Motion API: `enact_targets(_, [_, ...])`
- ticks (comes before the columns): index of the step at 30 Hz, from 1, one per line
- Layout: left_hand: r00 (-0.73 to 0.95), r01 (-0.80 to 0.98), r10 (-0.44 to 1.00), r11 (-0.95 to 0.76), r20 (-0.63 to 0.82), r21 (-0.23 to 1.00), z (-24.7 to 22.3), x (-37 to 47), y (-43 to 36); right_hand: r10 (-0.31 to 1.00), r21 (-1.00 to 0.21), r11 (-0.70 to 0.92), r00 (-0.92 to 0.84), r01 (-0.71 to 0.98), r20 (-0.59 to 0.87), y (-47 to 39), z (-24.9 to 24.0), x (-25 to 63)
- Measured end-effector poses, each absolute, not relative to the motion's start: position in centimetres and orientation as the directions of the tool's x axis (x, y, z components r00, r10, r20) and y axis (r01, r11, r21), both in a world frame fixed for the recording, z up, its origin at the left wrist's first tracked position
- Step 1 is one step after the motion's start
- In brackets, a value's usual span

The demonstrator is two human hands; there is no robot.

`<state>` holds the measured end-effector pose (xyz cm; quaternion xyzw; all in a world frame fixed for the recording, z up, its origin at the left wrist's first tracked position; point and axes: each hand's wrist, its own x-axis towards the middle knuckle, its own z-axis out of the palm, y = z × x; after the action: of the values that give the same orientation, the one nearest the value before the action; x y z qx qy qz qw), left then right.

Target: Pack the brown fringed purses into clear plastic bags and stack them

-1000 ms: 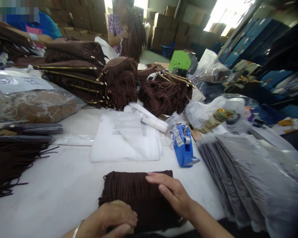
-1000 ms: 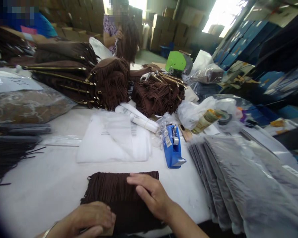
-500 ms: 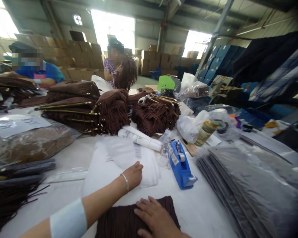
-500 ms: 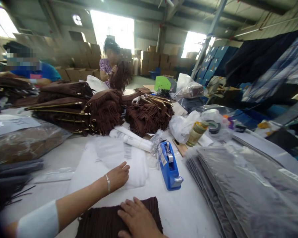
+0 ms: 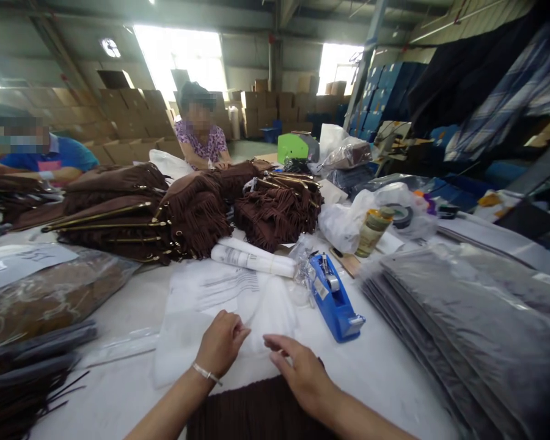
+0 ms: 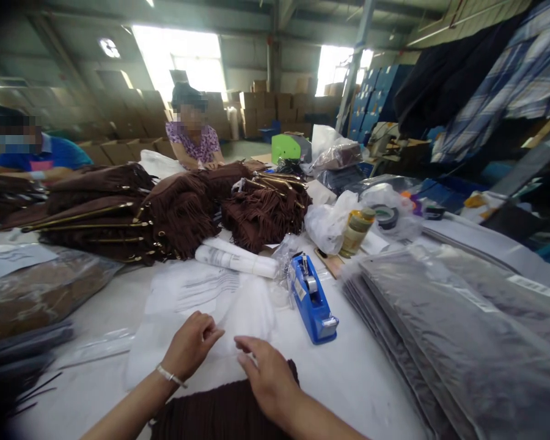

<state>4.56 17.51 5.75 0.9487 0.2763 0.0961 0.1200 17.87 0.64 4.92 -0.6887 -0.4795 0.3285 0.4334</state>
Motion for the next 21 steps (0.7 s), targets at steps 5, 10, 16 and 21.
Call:
enact_targets(5, [0.775, 0.537, 0.622, -0.742, 0.114, 0.402, 5.0, 5.4, 16.9, 0.916, -0.931, -0.300, 0.334, 0.207, -0.221, 7.4, 3.9, 18.8])
enact_targets(10, [0.756, 0.540, 0.654, -0.648, 0.029, 0.538, 4.6, 4.8, 17.8, 0.918, -0.929, -0.303, 0.326, 0.213, -0.225, 9.4, 2.8, 18.7])
enact_targets(16, [0.675, 0.552, 0.737, -0.530, 0.028, 0.643, 6.0, 3.2, 20.9, 0.894, -0.882, -0.352, 0.391, 0.313, -0.218, 8.1, 2.5, 21.1])
enact_targets(21, [0.638, 0.580, 0.744, -0.633, 0.198, 0.512, 7.3, 3.8, 20.4, 0.905, -0.818, -0.394, 0.333, 0.420, -0.264, 5.9, 4.1, 21.0])
